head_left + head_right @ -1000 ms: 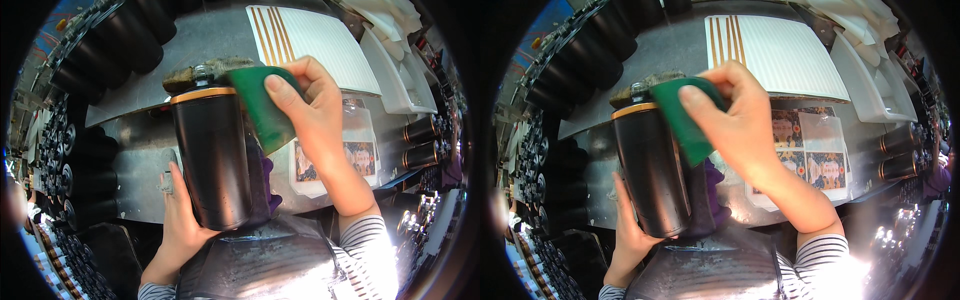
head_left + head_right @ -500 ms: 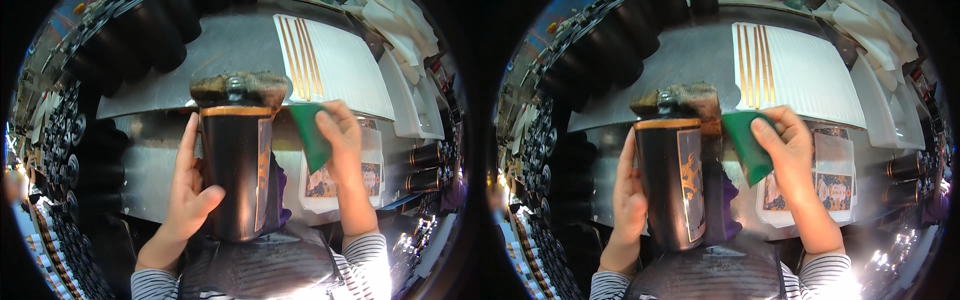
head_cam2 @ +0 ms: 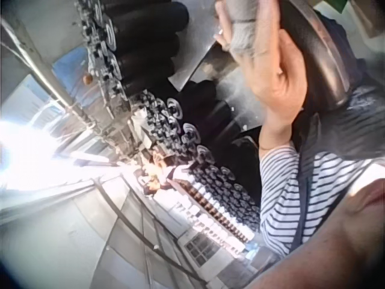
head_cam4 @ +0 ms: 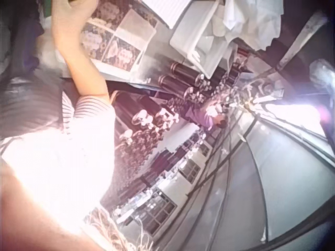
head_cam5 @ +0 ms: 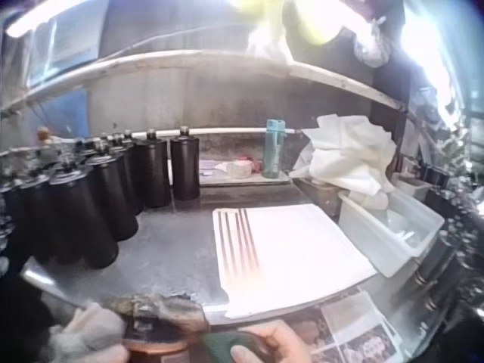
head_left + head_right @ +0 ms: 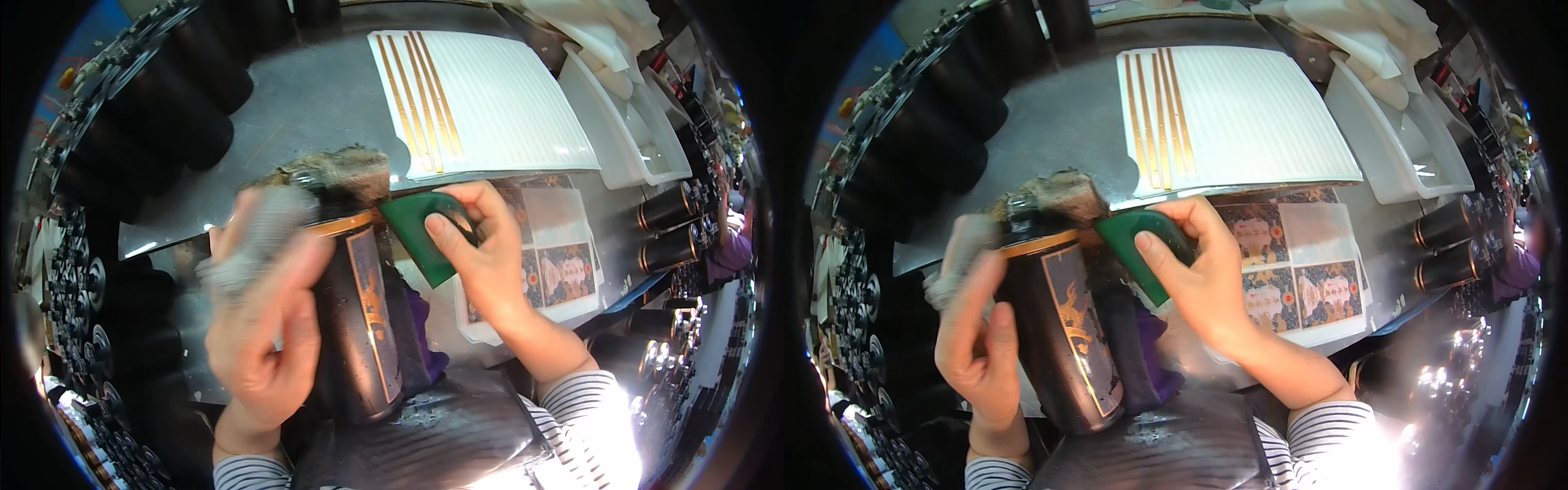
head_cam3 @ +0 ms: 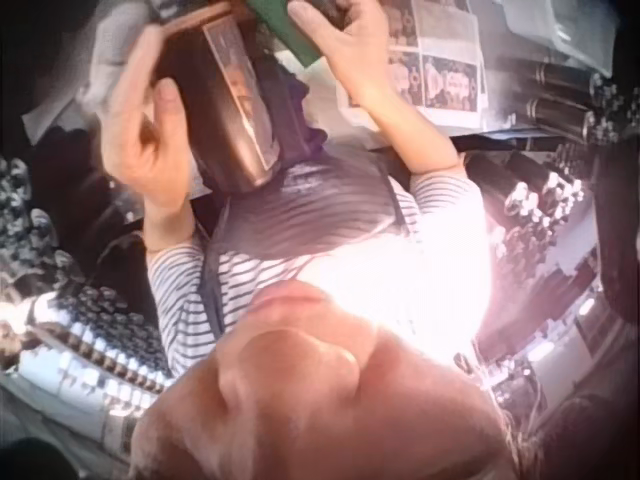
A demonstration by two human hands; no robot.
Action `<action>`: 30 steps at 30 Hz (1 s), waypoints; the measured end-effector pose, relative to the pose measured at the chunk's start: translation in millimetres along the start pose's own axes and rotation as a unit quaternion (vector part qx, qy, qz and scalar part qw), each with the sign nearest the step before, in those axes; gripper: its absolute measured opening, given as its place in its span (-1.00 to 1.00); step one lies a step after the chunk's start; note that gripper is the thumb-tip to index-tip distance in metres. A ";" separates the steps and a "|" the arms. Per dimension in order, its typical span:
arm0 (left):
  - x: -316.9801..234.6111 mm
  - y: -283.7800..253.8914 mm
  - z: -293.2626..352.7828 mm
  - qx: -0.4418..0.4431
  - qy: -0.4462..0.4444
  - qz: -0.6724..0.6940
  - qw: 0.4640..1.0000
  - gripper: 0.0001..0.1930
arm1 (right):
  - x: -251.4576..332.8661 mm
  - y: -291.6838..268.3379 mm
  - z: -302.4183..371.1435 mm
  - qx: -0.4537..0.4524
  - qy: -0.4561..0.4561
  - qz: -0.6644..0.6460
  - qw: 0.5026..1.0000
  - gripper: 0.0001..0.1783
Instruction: The person applies a gold foil strip around the rim of a black cylindrical container, then smooths it with a green plastic tool. They repeat this process on multiple containers, also applying a printed label to the body of each container and smoothing it with the tool.
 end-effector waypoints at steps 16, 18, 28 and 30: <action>-8.7 0.7 3.8 0.083 0.024 -0.117 0.989 -0.54 | 24.8 -40.5 6.3 0.091 0.024 -0.128 0.987 -0.77; -28.5 0.3 -9.4 0.126 0.032 -0.152 0.980 -0.63 | -0.9 -86.1 1.8 0.044 0.085 -0.006 0.995 -0.73; -40.2 -10.7 17.3 -0.038 -0.001 0.049 0.998 -0.80 | 6.8 -106.5 -44.3 0.117 -0.238 0.632 0.728 -0.77; -50.9 -11.3 19.6 -0.036 -0.074 0.147 0.986 -0.80 | 5.2 -116.0 -40.1 0.127 -0.274 0.611 0.732 -0.80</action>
Point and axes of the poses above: each hand's wrist, its own z-axis away from the middle knuckle, its own y-axis out of the palm, x = y × z, the point moved 1 cm from there along -z, towards the middle knuckle, and after that the axes turned 15 degrees about x, right-handed, at the moved point
